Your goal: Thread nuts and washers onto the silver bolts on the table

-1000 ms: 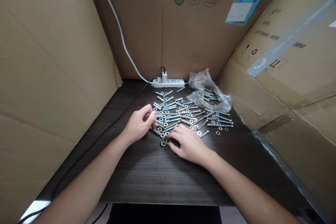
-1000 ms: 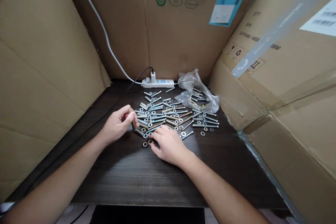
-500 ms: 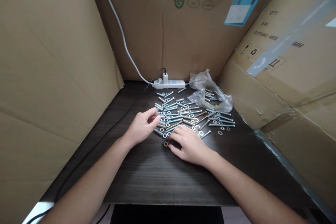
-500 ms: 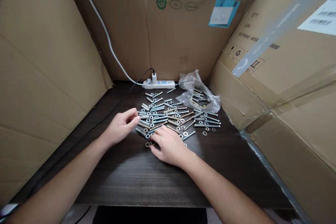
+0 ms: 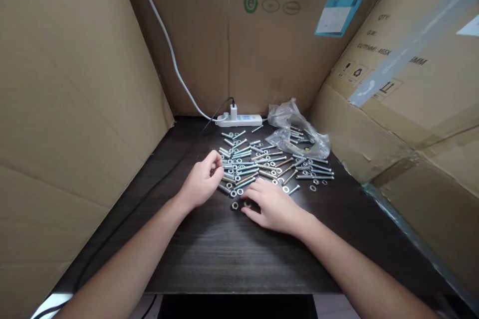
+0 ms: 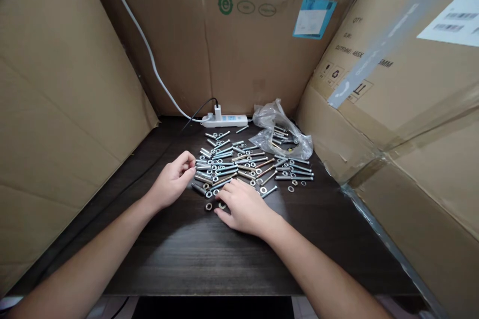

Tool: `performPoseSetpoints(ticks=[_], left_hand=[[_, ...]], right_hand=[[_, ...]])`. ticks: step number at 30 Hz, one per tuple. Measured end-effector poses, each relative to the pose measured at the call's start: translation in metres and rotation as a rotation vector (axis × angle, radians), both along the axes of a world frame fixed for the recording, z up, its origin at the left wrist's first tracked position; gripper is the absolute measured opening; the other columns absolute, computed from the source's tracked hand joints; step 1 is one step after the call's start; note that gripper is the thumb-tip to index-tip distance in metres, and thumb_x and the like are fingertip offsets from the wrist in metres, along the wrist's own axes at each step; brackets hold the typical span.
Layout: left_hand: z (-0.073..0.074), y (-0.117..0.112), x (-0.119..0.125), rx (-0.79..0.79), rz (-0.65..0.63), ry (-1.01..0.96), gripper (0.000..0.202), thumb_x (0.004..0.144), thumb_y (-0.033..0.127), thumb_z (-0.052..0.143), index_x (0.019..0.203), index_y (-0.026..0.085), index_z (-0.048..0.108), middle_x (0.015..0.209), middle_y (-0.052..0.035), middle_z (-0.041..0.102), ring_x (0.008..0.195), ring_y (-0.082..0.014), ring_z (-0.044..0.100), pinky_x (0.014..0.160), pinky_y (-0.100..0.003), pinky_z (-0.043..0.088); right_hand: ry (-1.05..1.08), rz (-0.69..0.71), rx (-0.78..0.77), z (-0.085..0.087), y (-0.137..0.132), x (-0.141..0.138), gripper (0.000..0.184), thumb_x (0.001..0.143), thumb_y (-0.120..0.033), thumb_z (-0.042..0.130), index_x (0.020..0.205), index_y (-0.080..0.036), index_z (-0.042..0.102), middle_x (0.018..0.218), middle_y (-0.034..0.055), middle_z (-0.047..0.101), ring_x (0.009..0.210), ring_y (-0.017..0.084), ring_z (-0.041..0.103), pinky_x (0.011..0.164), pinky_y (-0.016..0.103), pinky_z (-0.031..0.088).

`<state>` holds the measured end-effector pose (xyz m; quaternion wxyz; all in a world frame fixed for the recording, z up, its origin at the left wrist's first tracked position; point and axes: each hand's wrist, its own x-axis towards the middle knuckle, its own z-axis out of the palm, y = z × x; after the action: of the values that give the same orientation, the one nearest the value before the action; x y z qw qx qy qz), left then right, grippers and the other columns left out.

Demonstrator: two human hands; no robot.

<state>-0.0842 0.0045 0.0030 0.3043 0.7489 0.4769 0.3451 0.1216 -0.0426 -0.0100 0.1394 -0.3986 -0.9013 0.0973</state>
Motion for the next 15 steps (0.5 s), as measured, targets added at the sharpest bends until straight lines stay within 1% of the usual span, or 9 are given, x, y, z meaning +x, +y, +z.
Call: performPoseSetpoints(ticks=[3, 8, 10, 13, 15], left_hand=[[-0.0014, 0.0008, 0.0005, 0.050, 0.018, 0.039, 0.003, 0.081, 0.021, 0.042, 0.078, 0.020, 0.043, 0.058, 0.0070, 0.039, 0.051, -0.0083, 0.036, 0.051, -0.020, 0.029], [-0.0051, 0.0020, 0.0009, 0.104, 0.042, 0.127, 0.008, 0.082, 0.023, 0.044, 0.082, 0.020, 0.051, 0.065, 0.0051, 0.047, 0.058, -0.0099, 0.045, 0.057, -0.021, 0.036], [-0.0060, 0.0021, 0.0019, 0.115, 0.014, 0.123, 0.010, 0.083, 0.024, 0.044, 0.086, 0.020, 0.053, 0.070, 0.0039, 0.052, 0.062, -0.0108, 0.049, 0.060, -0.022, 0.039], [-0.0077, 0.0026, 0.0039, 0.120, -0.072, 0.092, 0.014, 0.085, 0.026, 0.045, 0.092, 0.019, 0.055, 0.082, 0.0001, 0.059, 0.071, -0.0131, 0.054, 0.065, -0.024, 0.043], [-0.0096, 0.0034, 0.0050, 0.117, -0.125, 0.079, 0.017, 0.086, 0.028, 0.045, 0.094, 0.019, 0.056, 0.090, -0.0024, 0.060, 0.079, -0.0151, 0.056, 0.069, -0.025, 0.045]], right_hand=[[-0.017, 0.008, 0.007, 0.0032, -0.0013, 0.0020, 0.020, 0.083, -0.028, 0.056, 0.098, -0.017, 0.063, 0.090, 0.0072, 0.061, 0.090, 0.020, 0.052, 0.081, 0.032, 0.041], [-0.036, -0.033, -0.008, 0.0045, 0.0006, 0.0052, 0.015, 0.083, -0.024, 0.055, 0.093, -0.018, 0.064, 0.090, 0.0060, 0.062, 0.088, 0.019, 0.054, 0.081, 0.032, 0.041], [-0.029, -0.044, -0.019, 0.0042, 0.0016, 0.0062, 0.013, 0.084, -0.025, 0.055, 0.091, -0.018, 0.063, 0.088, 0.0057, 0.062, 0.088, 0.019, 0.054, 0.081, 0.032, 0.041], [-0.016, -0.057, -0.029, 0.0041, 0.0021, 0.0075, 0.011, 0.083, -0.025, 0.057, 0.088, -0.017, 0.062, 0.086, 0.0060, 0.061, 0.087, 0.018, 0.054, 0.079, 0.031, 0.042], [-0.021, -0.062, -0.031, 0.0043, 0.0020, 0.0082, 0.011, 0.083, -0.026, 0.057, 0.087, -0.017, 0.061, 0.085, 0.0062, 0.060, 0.085, 0.018, 0.053, 0.077, 0.031, 0.042]])
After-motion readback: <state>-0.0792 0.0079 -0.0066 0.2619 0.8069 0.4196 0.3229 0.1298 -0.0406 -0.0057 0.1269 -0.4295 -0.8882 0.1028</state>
